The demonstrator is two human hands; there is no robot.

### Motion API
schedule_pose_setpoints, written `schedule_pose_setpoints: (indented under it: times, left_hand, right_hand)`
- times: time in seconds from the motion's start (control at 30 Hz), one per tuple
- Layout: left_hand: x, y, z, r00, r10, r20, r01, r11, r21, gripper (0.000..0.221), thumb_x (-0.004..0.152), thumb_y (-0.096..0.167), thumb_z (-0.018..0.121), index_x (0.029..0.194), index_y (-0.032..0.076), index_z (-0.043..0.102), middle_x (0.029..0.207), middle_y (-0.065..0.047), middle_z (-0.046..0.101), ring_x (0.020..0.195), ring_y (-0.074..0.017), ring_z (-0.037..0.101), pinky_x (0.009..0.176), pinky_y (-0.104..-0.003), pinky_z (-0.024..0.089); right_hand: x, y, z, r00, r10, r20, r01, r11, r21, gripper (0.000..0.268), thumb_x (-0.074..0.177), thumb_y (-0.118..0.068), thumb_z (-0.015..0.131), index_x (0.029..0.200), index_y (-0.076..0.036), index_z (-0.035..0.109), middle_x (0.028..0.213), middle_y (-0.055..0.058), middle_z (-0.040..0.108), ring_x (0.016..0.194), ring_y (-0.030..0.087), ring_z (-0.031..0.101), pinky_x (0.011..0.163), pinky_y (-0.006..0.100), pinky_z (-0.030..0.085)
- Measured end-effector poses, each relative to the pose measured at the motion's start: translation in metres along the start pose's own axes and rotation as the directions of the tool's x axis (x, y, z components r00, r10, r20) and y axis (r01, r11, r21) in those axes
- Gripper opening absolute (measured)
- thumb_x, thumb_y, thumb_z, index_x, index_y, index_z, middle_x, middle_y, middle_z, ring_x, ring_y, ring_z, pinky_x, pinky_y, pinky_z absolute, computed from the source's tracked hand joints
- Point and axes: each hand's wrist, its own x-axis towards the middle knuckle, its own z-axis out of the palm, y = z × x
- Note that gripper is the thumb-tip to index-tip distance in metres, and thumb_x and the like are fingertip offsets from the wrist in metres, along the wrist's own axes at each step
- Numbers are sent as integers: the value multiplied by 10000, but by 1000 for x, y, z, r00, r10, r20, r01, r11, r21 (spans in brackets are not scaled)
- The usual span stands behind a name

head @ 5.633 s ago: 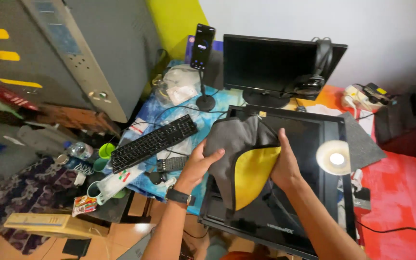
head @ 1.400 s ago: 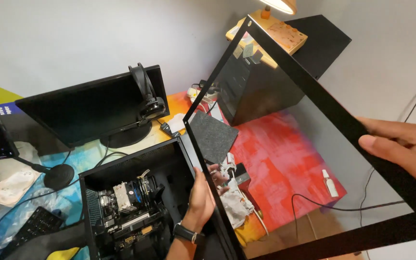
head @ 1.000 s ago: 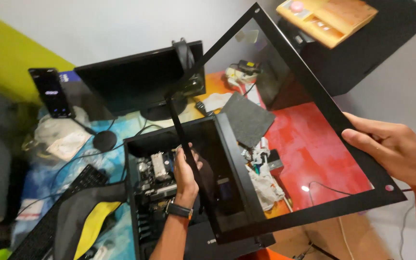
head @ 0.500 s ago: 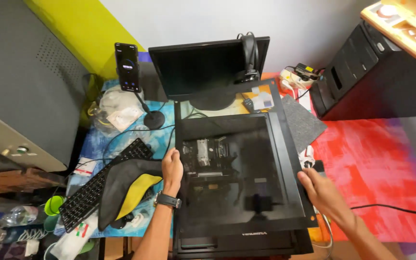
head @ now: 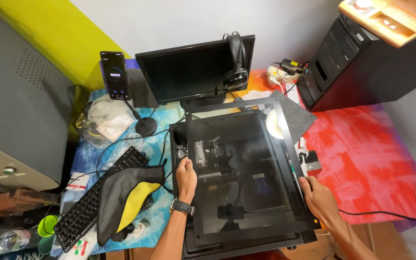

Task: Wiping down a computer case side panel and other components with cleaning cloths.

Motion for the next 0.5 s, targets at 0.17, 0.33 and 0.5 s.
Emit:
schedule_pose_setpoints:
  times: [0.17, 0.33, 0.5]
  left_hand:
    - [-6, -10, 1, 1000, -26, -11, 26, 1000, 0, 578, 1017, 355, 378, 1486, 40, 502, 1565, -122, 486, 1445, -297, 458, 1202, -409, 366]
    - [-4, -30, 0, 999, -35, -28, 35, 999, 29, 563, 1025, 360, 382, 1476, 54, 523, 1547, -118, 508, 1425, -300, 479, 1187, -419, 390]
    - [30, -70, 2, 989, 123, -80, -110, 982, 152, 479, 978, 320, 456, 1306, 47, 674, 1376, -128, 669, 1307, -303, 590, 1093, -385, 425]
  right_hand:
    - [-2, 6, 5, 1000, 3, 13, -2, 1000, -21, 494, 1052, -528, 358, 1110, -126, 640, 999, 145, 778, 1017, 419, 694, 774, 496, 479]
    - [-5, 3, 4, 1000, -3, 30, 4, 999, -44, 496, 1044, -535, 362, 1135, -142, 649, 985, 127, 790, 998, 404, 706, 742, 488, 485]
    - [8, 5, 4, 998, 15, 58, -5, 985, -171, 574, 1045, -595, 288, 1004, -121, 610, 1040, 254, 742, 1077, 512, 625, 806, 571, 450]
